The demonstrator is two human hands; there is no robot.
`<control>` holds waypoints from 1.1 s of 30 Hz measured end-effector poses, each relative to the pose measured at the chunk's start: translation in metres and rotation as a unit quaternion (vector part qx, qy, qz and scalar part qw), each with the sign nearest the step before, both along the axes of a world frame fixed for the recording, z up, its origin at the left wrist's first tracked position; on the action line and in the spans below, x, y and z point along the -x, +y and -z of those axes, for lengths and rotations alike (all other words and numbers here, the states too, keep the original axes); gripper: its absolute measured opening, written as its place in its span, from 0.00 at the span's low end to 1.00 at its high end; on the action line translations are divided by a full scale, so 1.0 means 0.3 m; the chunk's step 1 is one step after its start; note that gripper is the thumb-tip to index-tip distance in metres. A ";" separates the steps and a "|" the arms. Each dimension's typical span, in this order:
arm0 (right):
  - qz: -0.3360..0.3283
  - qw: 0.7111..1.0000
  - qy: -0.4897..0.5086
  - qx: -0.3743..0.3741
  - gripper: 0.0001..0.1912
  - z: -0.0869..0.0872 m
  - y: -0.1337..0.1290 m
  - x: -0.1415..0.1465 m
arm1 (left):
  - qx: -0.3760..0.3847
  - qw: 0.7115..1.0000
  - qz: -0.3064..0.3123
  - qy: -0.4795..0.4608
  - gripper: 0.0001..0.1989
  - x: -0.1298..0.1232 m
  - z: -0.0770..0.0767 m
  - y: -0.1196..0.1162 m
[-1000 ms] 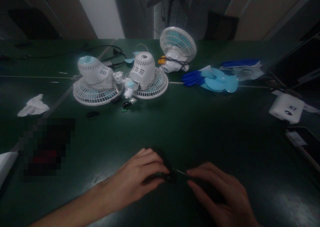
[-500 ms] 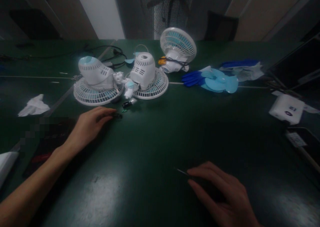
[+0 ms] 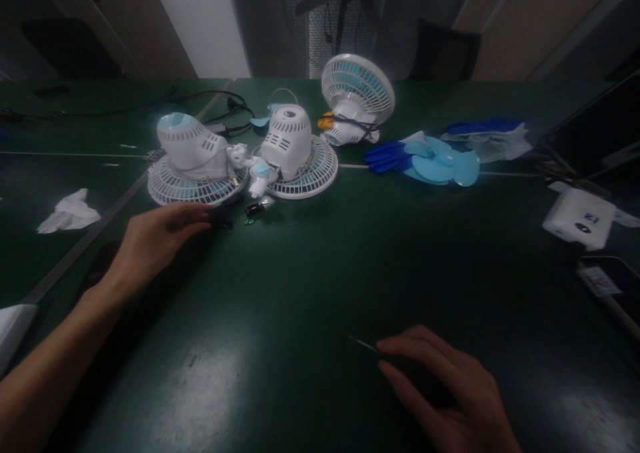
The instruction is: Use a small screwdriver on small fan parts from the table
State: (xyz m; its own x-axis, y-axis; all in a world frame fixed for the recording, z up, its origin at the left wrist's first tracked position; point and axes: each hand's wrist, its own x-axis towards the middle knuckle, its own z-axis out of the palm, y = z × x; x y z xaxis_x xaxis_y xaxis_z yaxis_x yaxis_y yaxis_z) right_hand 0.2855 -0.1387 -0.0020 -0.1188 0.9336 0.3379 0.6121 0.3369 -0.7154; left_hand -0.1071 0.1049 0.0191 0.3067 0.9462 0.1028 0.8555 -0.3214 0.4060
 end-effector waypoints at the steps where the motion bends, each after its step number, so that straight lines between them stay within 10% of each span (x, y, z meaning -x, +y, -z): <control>1: 0.001 1.000 0.002 -0.003 0.08 -0.002 0.001 0.001 | -0.009 1.000 0.007 -0.009 0.32 -0.011 0.000 -0.001; 33: 0.000 1.000 -0.006 0.002 0.08 -0.001 0.002 0.003 | 0.045 0.992 0.089 -0.076 0.20 -0.153 0.042 -0.070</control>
State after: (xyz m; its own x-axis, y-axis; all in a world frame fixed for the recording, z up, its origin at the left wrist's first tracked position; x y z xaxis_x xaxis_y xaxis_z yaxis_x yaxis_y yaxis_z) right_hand 0.2848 -0.1380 -0.0018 -0.1238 0.9346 0.3335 0.6204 0.3352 -0.7091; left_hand -0.0612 0.0840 0.0066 0.4565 0.8863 0.0785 0.7150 -0.4179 0.5605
